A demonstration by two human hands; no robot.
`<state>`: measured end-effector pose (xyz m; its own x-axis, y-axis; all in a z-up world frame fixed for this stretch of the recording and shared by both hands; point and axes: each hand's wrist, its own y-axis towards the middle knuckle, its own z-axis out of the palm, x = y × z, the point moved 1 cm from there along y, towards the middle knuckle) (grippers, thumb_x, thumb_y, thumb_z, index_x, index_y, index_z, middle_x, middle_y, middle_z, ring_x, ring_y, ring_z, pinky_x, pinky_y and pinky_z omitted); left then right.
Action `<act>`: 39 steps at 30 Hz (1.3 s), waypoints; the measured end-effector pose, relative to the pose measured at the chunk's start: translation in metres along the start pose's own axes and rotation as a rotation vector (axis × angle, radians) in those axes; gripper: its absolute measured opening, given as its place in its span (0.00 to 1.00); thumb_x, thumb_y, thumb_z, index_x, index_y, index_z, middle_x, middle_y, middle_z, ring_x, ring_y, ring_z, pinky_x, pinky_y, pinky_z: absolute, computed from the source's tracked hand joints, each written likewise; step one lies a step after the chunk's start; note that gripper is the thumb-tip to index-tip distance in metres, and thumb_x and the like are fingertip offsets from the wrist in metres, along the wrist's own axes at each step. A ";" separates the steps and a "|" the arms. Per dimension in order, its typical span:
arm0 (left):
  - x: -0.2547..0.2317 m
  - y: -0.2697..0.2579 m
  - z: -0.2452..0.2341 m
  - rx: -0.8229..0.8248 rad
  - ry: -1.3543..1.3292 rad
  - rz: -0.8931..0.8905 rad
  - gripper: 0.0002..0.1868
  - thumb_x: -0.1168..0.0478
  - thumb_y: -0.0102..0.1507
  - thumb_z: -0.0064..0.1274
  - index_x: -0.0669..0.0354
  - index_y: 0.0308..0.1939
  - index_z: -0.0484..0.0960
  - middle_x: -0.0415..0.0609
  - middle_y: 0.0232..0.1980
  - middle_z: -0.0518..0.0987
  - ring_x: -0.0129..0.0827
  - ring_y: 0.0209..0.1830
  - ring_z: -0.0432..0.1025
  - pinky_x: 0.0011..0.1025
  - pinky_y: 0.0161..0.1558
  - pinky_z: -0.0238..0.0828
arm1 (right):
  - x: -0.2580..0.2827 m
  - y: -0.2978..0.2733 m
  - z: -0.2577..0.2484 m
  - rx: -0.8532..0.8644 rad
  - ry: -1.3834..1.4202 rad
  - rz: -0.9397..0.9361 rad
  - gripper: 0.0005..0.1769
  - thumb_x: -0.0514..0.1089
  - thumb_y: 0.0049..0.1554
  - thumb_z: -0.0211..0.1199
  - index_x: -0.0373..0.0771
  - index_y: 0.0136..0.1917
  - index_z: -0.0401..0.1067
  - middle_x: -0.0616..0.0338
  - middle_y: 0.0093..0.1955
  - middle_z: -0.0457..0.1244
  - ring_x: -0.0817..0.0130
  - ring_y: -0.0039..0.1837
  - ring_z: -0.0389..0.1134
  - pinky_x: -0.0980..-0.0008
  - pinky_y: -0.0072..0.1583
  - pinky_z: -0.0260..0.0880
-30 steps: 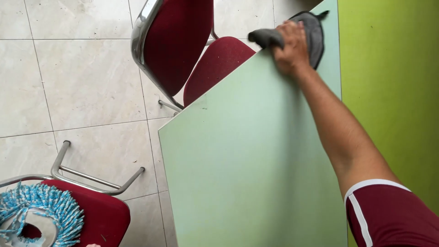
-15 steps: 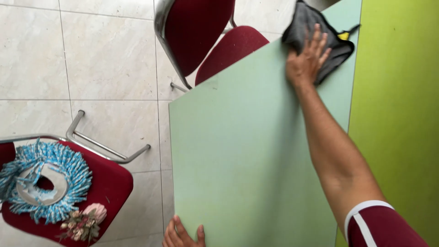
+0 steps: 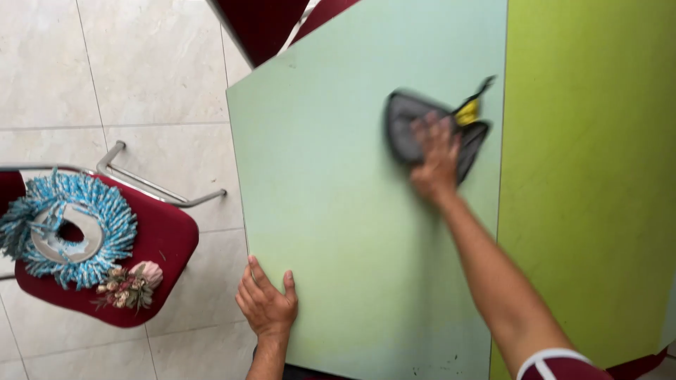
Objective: The person wipes a light green table surface using a gray and yellow microfiber cloth and a blue mop head. They alternate between the two tools, moving across the table in broad strokes and occasionally flipping the cloth to use a different side.
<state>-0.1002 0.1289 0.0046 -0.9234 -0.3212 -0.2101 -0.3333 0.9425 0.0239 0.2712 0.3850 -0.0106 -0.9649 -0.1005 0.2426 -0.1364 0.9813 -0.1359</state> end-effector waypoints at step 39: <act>0.017 -0.011 0.010 -0.231 -0.106 0.415 0.33 0.50 0.63 0.56 0.64 0.68 0.77 0.62 0.67 0.69 0.63 0.68 0.59 0.59 0.61 0.54 | 0.219 -0.338 0.121 0.010 0.124 -0.284 0.62 0.62 0.28 0.61 0.60 0.79 0.59 0.58 0.88 0.40 0.38 0.87 0.38 0.22 0.76 0.43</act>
<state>-0.1104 0.1137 -0.0089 -0.9669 0.1004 -0.2347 0.0149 0.9401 0.3405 0.0794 0.0110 -0.0275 -0.8533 -0.3490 0.3875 -0.3994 0.9151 -0.0553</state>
